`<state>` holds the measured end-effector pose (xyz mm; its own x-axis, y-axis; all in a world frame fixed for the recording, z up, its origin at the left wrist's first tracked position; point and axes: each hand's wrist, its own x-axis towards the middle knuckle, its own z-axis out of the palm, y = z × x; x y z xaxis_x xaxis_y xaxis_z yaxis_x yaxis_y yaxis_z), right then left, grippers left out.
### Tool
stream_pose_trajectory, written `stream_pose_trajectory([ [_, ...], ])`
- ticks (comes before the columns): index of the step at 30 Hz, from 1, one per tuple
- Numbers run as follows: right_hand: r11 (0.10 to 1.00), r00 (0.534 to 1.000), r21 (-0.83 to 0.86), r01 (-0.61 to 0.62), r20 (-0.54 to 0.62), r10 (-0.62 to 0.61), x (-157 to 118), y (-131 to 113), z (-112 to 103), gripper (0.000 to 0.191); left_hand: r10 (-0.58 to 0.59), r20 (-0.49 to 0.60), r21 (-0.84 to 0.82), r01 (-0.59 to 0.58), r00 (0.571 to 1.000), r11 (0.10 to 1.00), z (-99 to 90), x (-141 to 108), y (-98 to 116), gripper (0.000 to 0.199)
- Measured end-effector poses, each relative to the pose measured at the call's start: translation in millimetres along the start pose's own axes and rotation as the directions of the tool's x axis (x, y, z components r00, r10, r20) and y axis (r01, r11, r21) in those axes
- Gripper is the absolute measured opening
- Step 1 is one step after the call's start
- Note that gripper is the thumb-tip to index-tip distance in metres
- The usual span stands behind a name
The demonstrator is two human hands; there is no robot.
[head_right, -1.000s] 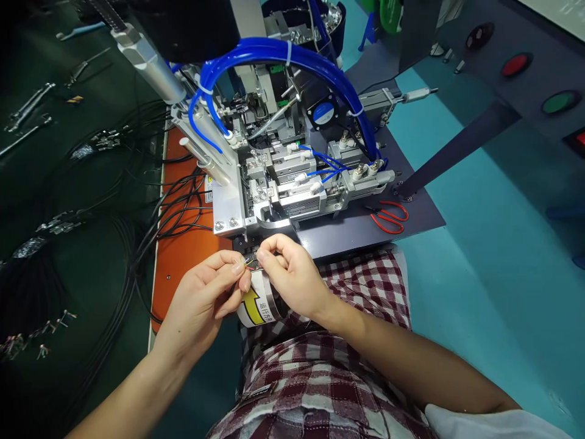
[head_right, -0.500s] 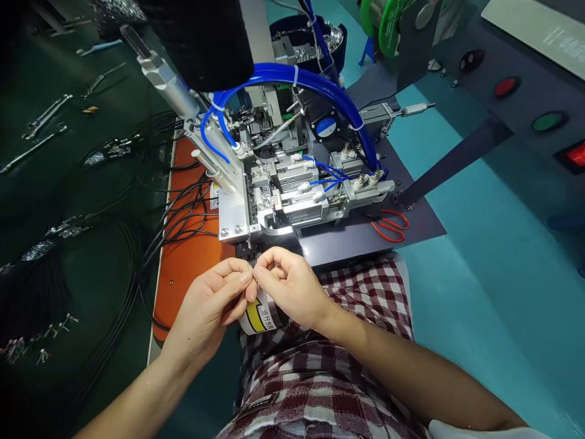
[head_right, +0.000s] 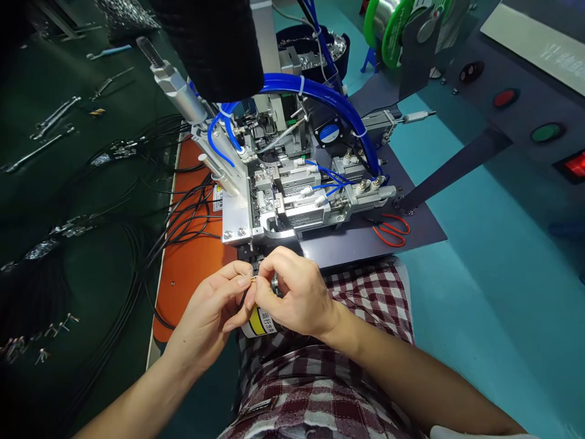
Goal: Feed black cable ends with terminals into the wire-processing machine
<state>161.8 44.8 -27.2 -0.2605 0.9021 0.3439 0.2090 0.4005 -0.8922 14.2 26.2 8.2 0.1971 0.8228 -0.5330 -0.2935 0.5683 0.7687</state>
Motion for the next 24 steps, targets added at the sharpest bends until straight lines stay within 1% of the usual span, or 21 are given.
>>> stream_pose_trajectory([
  [1, 0.995, 0.996, -0.048, 0.085, 0.000, -0.085, 1.0, 0.6, -1.0, 0.014, -0.009, 0.007, 0.004, 0.009, 1.000, 1.000, 0.1, -0.5, 0.5, 0.014],
  [2, 0.989, 0.991, -0.066, 0.135, 0.001, -0.135, 1.9, 1.1, -1.7, 0.014, -0.017, 0.014, 0.010, 0.017, 1.000, 1.000, 0.1, -0.9, 0.8, 0.015],
  [3, 0.990, 0.992, -0.055, 0.129, -0.009, -0.129, 2.6, 1.6, -2.2, 0.014, -0.021, 0.017, 0.017, 0.021, 1.000, 1.000, -0.2, -1.3, 1.0, 0.015],
  [4, 0.998, 0.998, -0.016, 0.062, -0.030, -0.062, 3.2, 1.9, -2.6, 0.014, -0.020, 0.013, 0.028, 0.020, 1.000, 0.999, -0.9, -1.6, 1.0, 0.015],
  [5, 0.997, 0.997, 0.045, -0.055, -0.053, 0.057, 3.6, 2.2, -3.0, 0.014, -0.015, 0.004, 0.040, 0.015, 1.000, 0.999, -1.7, -1.7, 0.8, 0.014],
  [6, 0.974, 0.977, 0.119, -0.192, -0.065, 0.201, 3.7, 2.4, -3.6, 0.015, -0.010, -0.004, 0.052, 0.010, 1.000, 0.999, -2.8, -1.8, 0.6, 0.013],
  [7, 0.927, 0.940, 0.192, -0.321, -0.055, 0.337, 3.5, 2.4, -4.4, 0.014, -0.007, -0.012, 0.065, 0.008, 1.000, 0.998, -3.9, -1.8, 0.4, 0.013],
  [8, 0.873, 0.900, 0.251, -0.417, -0.023, 0.436, 2.9, 2.5, -5.3, 0.014, -0.006, -0.013, 0.077, 0.007, 1.000, 0.997, -4.8, -1.8, 0.3, 0.013],
  [9, 0.830, 0.871, 0.291, -0.475, 0.026, 0.490, 2.1, 2.4, -6.3, 0.015, -0.007, -0.008, 0.087, 0.008, 1.000, 0.996, -5.4, -1.8, 0.3, 0.014],
  [11, 0.794, 0.854, 0.321, -0.516, 0.126, 0.505, 0.0, 2.0, -7.6, 0.015, -0.008, 0.001, 0.096, 0.008, 1.000, 0.995, -5.4, -2.0, 0.5, 0.015],
  [13, 0.802, 0.858, 0.304, -0.514, 0.183, 0.481, -1.7, 1.2, -7.6, 0.015, -0.004, 0.008, 0.098, 0.003, 1.000, 0.995, -3.8, -2.1, 1.0, 0.015],
  [15, 0.840, 0.876, 0.248, -0.482, 0.172, 0.451, -2.2, -0.2, -7.0, 0.013, -0.006, 0.016, 0.109, 0.004, 1.000, 0.994, -1.8, -2.0, 1.4, 0.014],
  [16, 0.870, 0.893, 0.208, -0.448, 0.156, 0.422, -1.9, -1.2, -6.8, 0.012, -0.010, 0.023, 0.120, 0.007, 1.000, 0.993, -1.0, -2.0, 1.5, 0.014],
  [17, 0.903, 0.915, 0.164, -0.397, 0.141, 0.377, -1.4, -2.2, -7.1, 0.011, -0.013, 0.028, 0.130, 0.010, 1.000, 0.991, -0.7, -1.8, 1.6, 0.014],
  [19, 0.966, 0.963, 0.065, -0.249, 0.126, 0.240, -0.5, -4.2, -8.6, 0.010, -0.022, 0.036, 0.144, 0.017, 0.999, 0.989, -1.1, -1.5, 1.6, 0.012],
  [21, 0.995, 0.987, -0.019, -0.097, 0.130, 0.099, 0.0, -5.3, -10.4, 0.011, -0.033, 0.040, 0.133, 0.027, 0.999, 0.991, -2.8, -1.1, 1.5, 0.012],
  [22, 0.997, 0.989, -0.041, -0.062, 0.129, 0.066, 0.0, -5.3, -11.0, 0.011, -0.039, 0.039, 0.119, 0.034, 0.998, 0.992, -3.7, -0.9, 1.4, 0.012],
  [23, 0.997, 0.989, -0.039, -0.072, 0.128, 0.076, -0.2, -4.9, -11.1, 0.011, -0.048, 0.038, 0.102, 0.044, 0.998, 0.994, -4.5, -0.6, 1.3, 0.012],
  [24, 0.991, 0.982, -0.005, -0.132, 0.135, 0.131, -0.5, -4.4, -10.8, 0.011, -0.060, 0.038, 0.086, 0.056, 0.998, 0.995, -5.1, -0.3, 1.1, 0.012],
])
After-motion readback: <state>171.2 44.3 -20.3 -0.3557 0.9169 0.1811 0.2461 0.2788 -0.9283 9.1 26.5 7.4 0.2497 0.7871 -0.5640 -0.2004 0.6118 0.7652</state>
